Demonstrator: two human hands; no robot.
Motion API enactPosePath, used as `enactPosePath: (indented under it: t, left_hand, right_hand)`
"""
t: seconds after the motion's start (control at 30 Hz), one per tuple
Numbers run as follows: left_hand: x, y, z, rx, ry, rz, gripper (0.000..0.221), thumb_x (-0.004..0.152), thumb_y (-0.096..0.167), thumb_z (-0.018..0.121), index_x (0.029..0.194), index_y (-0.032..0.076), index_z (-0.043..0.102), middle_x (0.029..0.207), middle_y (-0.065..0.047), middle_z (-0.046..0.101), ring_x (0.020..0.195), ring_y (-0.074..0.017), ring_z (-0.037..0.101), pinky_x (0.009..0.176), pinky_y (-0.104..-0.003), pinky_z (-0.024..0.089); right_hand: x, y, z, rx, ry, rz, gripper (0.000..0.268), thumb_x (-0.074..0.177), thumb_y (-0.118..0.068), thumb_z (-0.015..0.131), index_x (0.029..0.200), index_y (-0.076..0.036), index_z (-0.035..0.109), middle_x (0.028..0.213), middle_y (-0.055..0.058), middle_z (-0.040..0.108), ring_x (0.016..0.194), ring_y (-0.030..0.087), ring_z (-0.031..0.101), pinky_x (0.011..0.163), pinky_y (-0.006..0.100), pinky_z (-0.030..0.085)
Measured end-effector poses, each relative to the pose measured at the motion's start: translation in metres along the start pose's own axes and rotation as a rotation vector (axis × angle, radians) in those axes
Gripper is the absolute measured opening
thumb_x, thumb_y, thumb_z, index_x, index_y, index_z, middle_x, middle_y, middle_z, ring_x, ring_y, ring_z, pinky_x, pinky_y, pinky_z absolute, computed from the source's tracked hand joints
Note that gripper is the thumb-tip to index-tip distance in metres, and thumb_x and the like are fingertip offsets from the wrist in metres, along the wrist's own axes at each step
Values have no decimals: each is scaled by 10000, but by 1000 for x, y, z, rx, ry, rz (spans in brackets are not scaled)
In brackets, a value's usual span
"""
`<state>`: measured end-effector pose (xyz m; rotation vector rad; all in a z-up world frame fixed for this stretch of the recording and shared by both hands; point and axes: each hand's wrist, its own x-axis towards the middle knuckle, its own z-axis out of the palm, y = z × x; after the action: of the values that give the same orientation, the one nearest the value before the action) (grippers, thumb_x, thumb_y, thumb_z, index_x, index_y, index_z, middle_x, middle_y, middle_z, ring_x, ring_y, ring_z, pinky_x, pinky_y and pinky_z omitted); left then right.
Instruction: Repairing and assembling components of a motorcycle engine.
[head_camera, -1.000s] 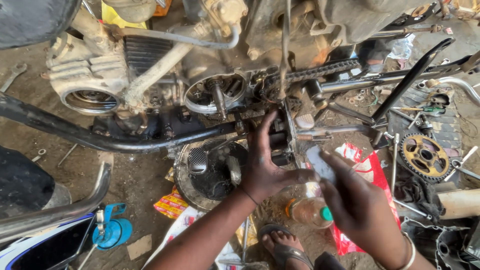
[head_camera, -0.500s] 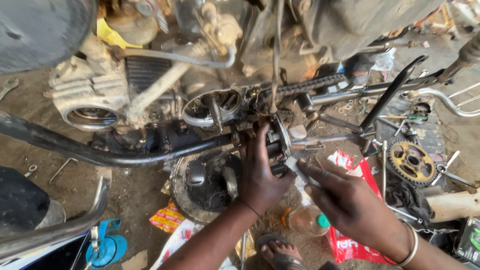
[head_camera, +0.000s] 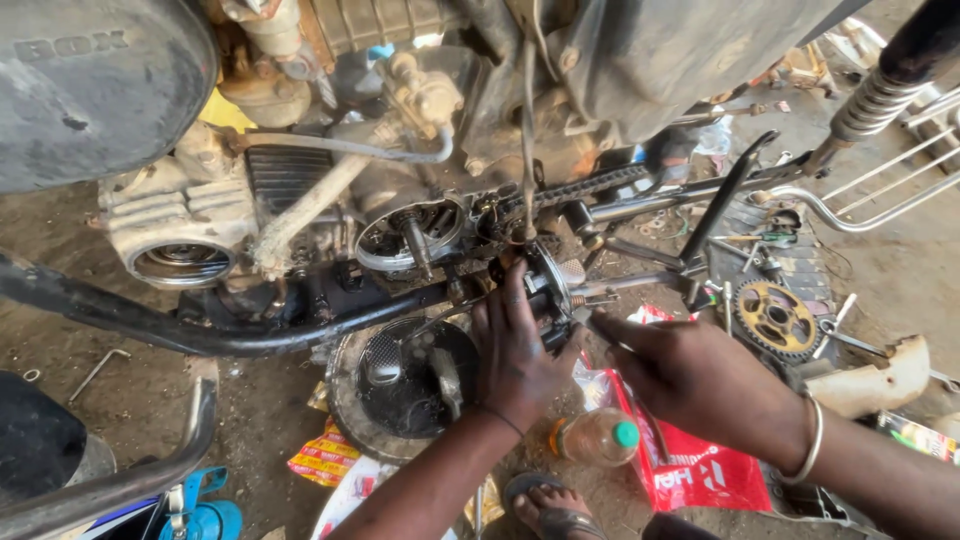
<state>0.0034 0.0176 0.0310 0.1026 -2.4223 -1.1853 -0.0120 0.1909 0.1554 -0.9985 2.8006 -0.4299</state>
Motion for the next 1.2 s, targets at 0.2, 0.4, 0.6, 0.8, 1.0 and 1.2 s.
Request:
enactPosePath:
  t: [0.2, 0.4, 0.6, 0.8, 1.0, 1.2]
  left_hand:
    - [-1, 2, 0, 67, 19, 6, 1054, 777, 388, 861, 1543, 58, 218, 1311, -260, 474, 1207, -437, 425, 1054, -605, 345]
    - [-3, 1, 3, 51, 80, 55, 1043, 789, 353, 864, 1547, 29, 224, 1322, -283, 466, 1198, -445, 431, 1050, -589, 363]
    - [-2, -3, 7, 58, 87, 78, 1055, 758, 325, 868, 1543, 24, 230, 1339, -269, 476, 1195, -424, 440, 1068, -589, 355]
    - [-1, 3, 2, 58, 25, 27, 1088, 759, 296, 880, 1536, 18, 171, 1372, -273, 431, 1212, -418, 417, 1064, -565, 362]
    - [-2, 3, 5, 66, 20, -7, 1121, 723, 237, 871, 1543, 14, 139, 1384, -269, 417, 1239, -426, 404, 1085, -567, 353]
    - [-3, 2, 10, 90, 44, -31, 1099, 764, 346, 851, 1556, 20, 161, 1399, -272, 429, 1272, -431, 401, 1101, -599, 316]
  right_hand:
    - [9, -34, -26, -238, -138, 105, 476, 912, -341, 600, 1385, -296, 626, 691, 162, 675, 579, 361, 681, 546, 503, 531]
    - [10, -48, -27, -267, -193, 192, 453, 955, -371, 562, 1404, -316, 593, 702, 156, 687, 609, 350, 698, 570, 488, 549]
    - [13, -57, -22, -204, -181, 217, 365, 952, -306, 518, 1277, -228, 666, 622, 124, 667, 564, 326, 683, 536, 473, 537]
    - [5, -48, 3, -163, -128, 245, 533, 952, -228, 492, 1483, -184, 516, 555, 155, 644, 483, 326, 667, 465, 474, 523]
    - [5, -37, 25, -118, 88, 129, 503, 934, -195, 529, 1425, -89, 560, 571, 187, 630, 484, 358, 649, 441, 504, 494]
    - [22, 16, 47, 743, 173, 310, 336, 1008, -230, 559, 1229, -16, 694, 756, 38, 744, 612, 177, 607, 558, 350, 533]
